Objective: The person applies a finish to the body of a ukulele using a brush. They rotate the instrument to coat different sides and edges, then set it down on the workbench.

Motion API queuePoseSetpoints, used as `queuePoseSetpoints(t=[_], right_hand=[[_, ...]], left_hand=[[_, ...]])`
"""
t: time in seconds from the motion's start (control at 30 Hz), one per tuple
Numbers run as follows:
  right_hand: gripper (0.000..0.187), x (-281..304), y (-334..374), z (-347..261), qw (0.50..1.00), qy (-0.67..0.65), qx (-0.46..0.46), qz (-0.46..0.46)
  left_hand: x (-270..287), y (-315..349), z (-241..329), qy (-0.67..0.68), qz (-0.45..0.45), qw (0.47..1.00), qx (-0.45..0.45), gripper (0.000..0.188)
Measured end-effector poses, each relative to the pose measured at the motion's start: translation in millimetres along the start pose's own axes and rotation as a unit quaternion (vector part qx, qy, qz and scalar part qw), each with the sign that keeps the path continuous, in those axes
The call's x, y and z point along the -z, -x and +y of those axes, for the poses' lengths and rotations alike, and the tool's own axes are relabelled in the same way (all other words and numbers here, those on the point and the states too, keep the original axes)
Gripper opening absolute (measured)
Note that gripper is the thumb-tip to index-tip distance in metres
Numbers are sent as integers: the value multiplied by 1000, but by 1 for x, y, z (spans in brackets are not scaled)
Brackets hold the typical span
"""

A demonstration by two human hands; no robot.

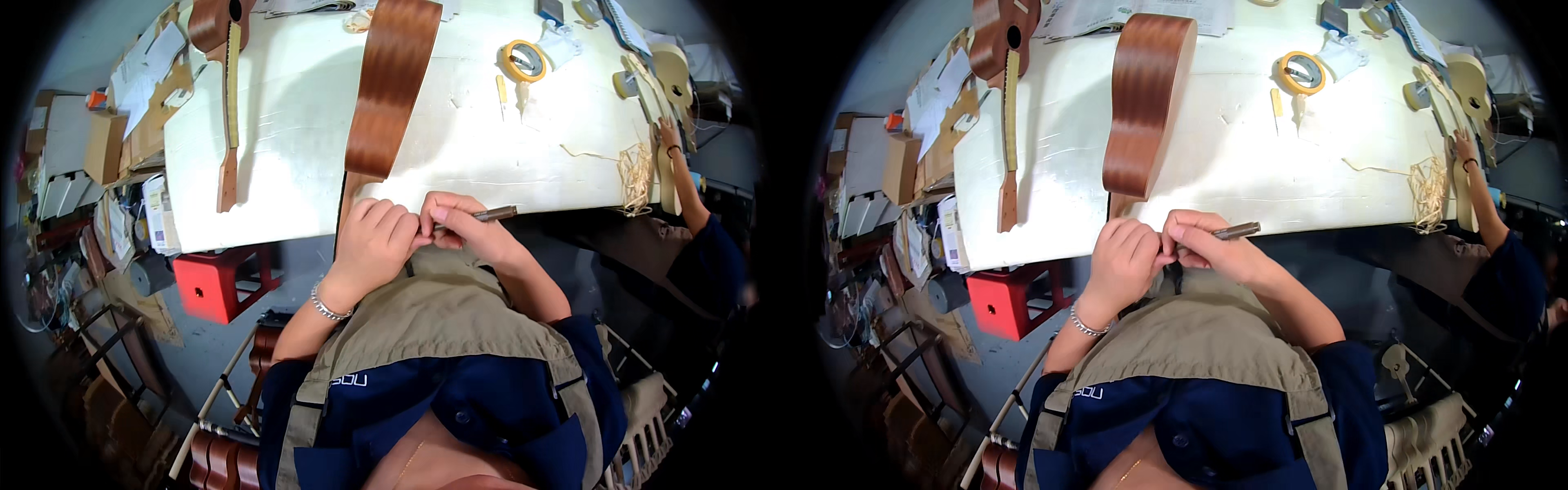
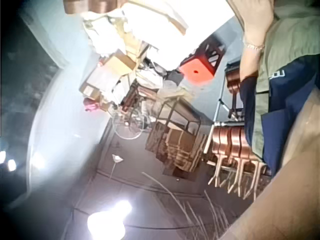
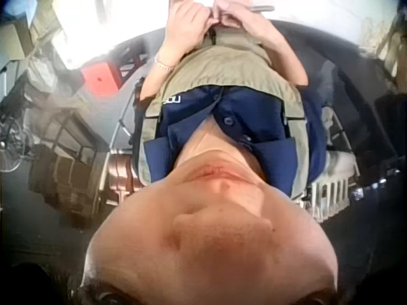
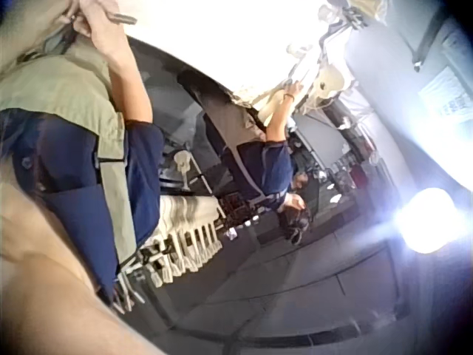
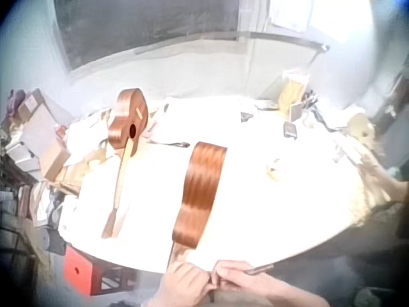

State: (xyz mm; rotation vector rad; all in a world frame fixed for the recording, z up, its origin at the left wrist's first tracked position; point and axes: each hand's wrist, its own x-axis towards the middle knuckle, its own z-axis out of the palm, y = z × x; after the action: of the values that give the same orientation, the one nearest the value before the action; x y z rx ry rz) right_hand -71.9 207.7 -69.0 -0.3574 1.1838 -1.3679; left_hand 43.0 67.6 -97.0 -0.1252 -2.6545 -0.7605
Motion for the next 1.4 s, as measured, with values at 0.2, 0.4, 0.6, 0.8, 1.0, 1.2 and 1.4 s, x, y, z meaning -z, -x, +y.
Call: queuePoseSetpoints(t=[0.2,0.4,0.6,0.8,1.0,1.2,1.4], right_hand=[[19,-4,19,-12,994,82,69,-31],[24,57,25,-45,914,72,313,247],[19,52,-38,-35,892,117,343,270],[24,63,-54,-36,859,80,377,337],[23,76,-69,-41,841,95,410,340],[24,77,-84,-45,832,134,407,353],[22,79,-93,-45,799,212,407,389]], left_hand=[[34,6,-15,112,-128,985,-3,27],[62,23,-82,156,22,952,261,25],[-24,-32,-98,333,166,887,275,39],[-47,-66,-74,451,201,805,329,39],[-49,-70,-74,419,204,810,355,38],[-46,-70,-77,409,204,813,360,38],[-47,-72,-74,406,204,823,341,37]])
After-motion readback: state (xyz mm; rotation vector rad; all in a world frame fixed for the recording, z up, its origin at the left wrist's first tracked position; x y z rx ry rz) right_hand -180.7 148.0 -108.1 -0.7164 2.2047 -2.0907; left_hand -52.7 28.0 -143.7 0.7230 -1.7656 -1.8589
